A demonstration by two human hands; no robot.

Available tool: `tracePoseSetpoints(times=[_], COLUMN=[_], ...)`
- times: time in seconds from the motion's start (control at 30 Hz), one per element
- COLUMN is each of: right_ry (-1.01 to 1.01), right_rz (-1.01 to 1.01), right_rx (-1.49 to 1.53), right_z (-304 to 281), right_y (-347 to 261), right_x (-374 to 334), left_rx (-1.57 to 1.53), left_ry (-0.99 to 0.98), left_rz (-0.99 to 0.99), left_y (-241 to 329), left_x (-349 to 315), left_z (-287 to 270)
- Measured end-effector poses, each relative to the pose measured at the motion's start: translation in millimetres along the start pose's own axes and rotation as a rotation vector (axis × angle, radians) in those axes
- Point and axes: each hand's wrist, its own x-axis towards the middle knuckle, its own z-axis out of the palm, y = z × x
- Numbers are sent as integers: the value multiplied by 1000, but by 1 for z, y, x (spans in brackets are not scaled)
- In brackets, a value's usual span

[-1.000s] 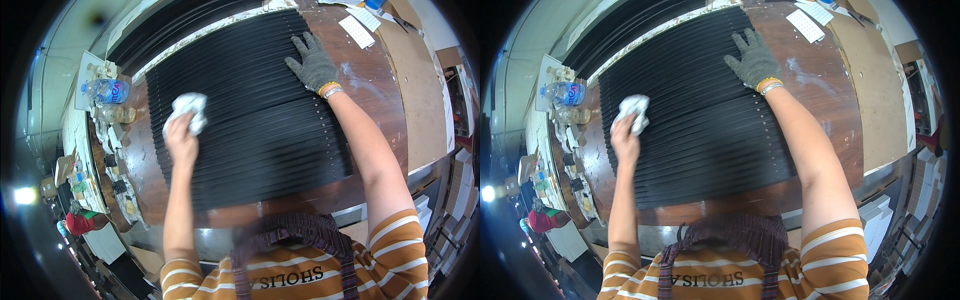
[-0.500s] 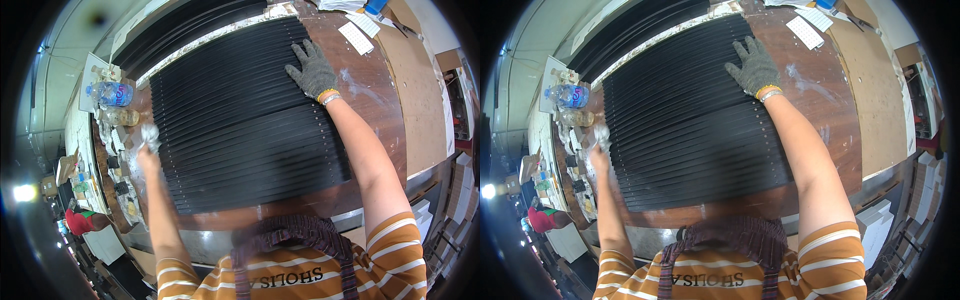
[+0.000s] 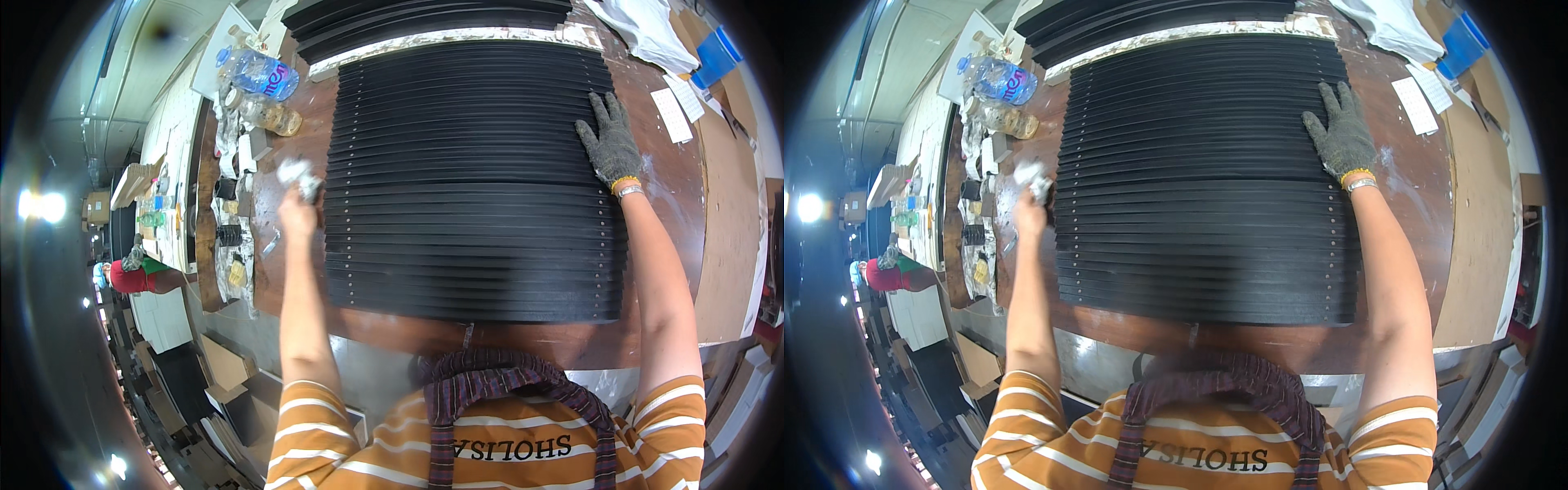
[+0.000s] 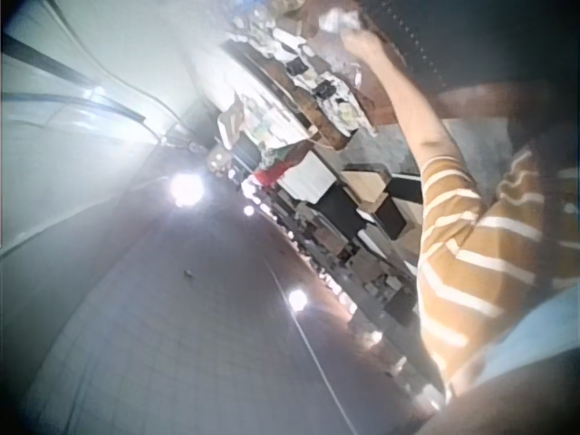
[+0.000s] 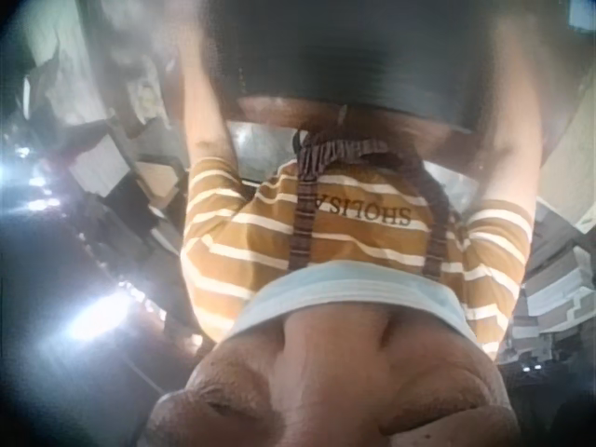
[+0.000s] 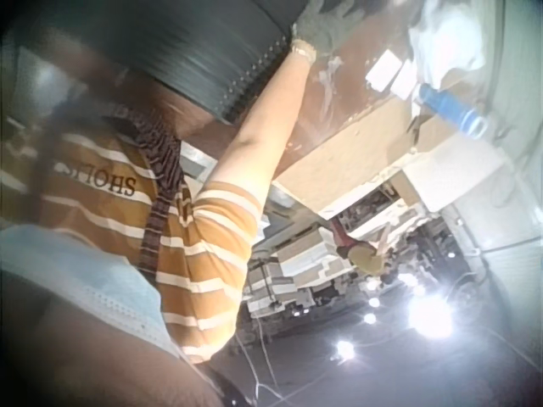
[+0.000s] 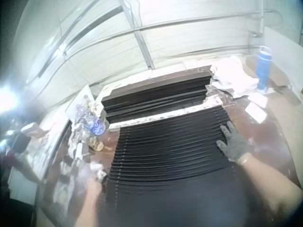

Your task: The person wipes a stack of black rubber mats on a workbench using a sponge and a white cloth. They alternate between scrubbing with the sponge and wiping with the cloth, handling the mats one at a time and moving them aside after cleaning.

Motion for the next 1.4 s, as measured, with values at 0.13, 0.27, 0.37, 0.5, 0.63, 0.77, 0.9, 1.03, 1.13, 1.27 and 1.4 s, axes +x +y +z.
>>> tracePoseSetpoints(times=[0.13,0.27,0.37,0.5,0.63,0.77,0.9,1.03,1.13,1.27,1.4], right_ry=[-3,3,-31,7,-15,0,2,-6,3,9,12], right_rz=[5,-7,0,-14,-28,-37,-31,-26,-41,-31,-40], right_rx=[-15,-14,15,24,17,7,24,12,-11,5,5], right_z=[3,3,2,2,4,6,7,8,9,9,11], right_y=[2,2,3,4,6,7,9,10,10,11,12], right_x=[1,1,2,2,2,2,2,3,3,5,4], left_rx=[-164,266,129,108,262,198,370,464,616,424,67], left_ry=[356,-63,137,316,279,258,440,318,445,385,29], left_rz=[397,527,395,180,553,673,554,734,543,319,-88], left_y=[25,34,0,-31,-14,-6,-19,-29,-32,-33,-27], left_x=[-22,-65,-55,-44,-59,-47,-27,-23,-21,-5,12], left_z=[4,82,49,-24,10,26,13,14,12,0,2])
